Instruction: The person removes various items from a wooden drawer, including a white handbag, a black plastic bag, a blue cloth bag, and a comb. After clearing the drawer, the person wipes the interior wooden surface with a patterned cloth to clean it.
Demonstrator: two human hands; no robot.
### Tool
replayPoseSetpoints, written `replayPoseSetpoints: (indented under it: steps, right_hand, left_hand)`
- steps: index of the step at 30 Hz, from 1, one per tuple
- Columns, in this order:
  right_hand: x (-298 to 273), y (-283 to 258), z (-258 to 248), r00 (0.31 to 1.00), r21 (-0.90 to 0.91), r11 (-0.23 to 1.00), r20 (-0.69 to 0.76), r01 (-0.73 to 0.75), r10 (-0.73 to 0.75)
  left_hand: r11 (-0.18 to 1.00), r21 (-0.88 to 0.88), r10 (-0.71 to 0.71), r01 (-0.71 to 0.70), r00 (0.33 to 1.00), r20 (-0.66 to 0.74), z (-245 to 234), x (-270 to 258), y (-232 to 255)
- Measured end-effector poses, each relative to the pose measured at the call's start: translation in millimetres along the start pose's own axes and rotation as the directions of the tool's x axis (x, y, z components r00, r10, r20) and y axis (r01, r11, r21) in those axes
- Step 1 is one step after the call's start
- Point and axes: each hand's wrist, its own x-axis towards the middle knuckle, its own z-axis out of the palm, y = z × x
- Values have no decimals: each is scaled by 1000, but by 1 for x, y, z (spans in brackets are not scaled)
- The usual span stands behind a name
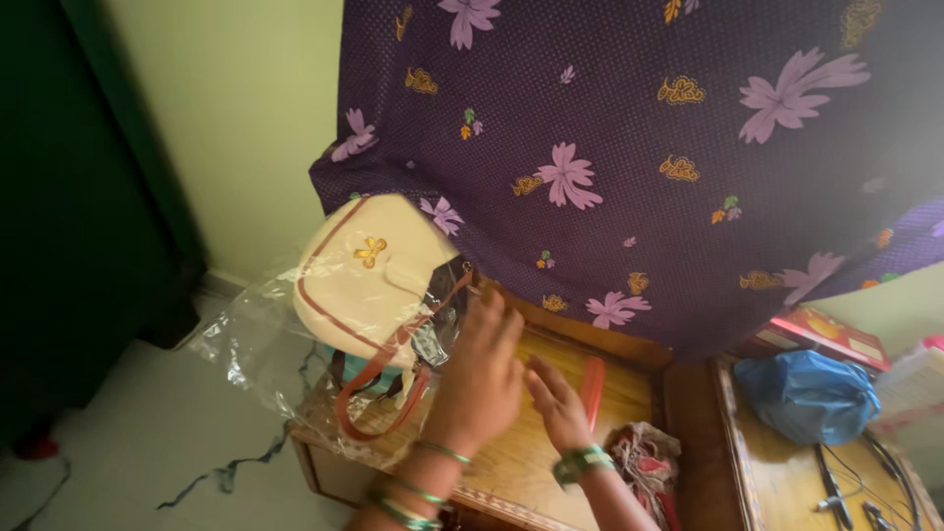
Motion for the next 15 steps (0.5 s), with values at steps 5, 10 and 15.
replayPoseSetpoints:
  steps: [5, 10, 15]
  right_hand:
    - [29, -22, 46, 971, 340, 912, 136, -232, 196]
    - [42, -50, 93, 940, 411, 848, 206, -334, 271]
    - [63, -48, 118, 934, 524, 775, 159, -353, 318]
  left_hand:
    - [963, 220, -119, 154, 979, -165, -88, 56, -76]
    - [750, 425, -558, 507, 830, -5, -123, 72, -183]
    - [648, -125, -681, 751, 645, 346, -95, 49, -248]
